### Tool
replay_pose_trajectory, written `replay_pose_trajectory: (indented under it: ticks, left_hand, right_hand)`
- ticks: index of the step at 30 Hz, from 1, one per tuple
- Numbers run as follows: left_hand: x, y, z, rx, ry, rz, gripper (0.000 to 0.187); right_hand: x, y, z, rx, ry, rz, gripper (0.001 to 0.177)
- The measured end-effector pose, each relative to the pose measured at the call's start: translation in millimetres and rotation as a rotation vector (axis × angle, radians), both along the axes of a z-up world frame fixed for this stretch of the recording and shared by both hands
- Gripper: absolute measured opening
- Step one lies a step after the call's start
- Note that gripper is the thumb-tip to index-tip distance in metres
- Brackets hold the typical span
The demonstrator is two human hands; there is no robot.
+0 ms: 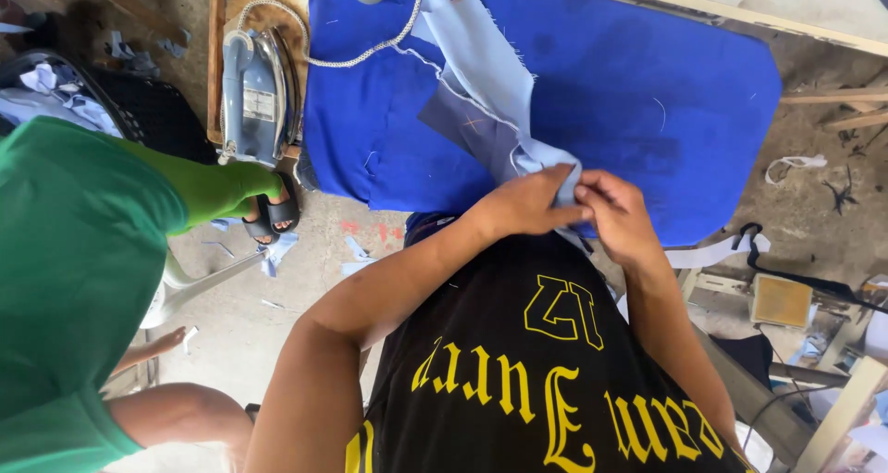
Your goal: The person irons a piece of light blue fabric on a blue ironing board. They spray the fabric with water from a spray bottle and use an electric iron to smooth it out. The person repeatedly adjusts the fabric and irons different sections.
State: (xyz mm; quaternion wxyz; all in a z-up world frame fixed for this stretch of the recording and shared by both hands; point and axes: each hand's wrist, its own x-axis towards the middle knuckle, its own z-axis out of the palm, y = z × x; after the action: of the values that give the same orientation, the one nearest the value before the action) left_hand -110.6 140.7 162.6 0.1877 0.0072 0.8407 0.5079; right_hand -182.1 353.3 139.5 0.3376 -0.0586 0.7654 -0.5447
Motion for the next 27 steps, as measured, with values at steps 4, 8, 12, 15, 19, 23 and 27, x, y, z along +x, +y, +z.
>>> replay_pose_trajectory:
  ticks: [4,8,12,15,19,23,27]
  left_hand:
    - [2,-13,8,0.016,0.244,0.311,0.041]
    - [21,-18,50,-0.075,0.327,0.327,0.023]
    - [36,-7,138,0.098,0.509,0.141,0.025]
    - [40,-11,191,0.260,0.663,-0.003,0.015]
    - [48,-52,269,0.408,0.613,-0.213,0.019]
    - [43,-71,293,0.638,0.596,-0.309,0.028]
    - [52,-96,289,0.586,0.674,-0.037,0.030]
  right_hand:
    - [-5,-22,50,-0.549,-0.359,0.028,0.041]
    - [-15,-22,37,-0.358,-0.119,-0.058,0.034]
    - [-26,-51,61,-0.202,0.377,0.284,0.062]
    - [-32,-71,34,-0.280,0.551,0.429,0.048]
    - [-27,-77,33,-0.239,0.696,0.618,0.057]
    - [-15,-100,55,-0.317,0.746,0.722,0.039]
    - [-10,-88,28,-0.286,0.371,0.666,0.044]
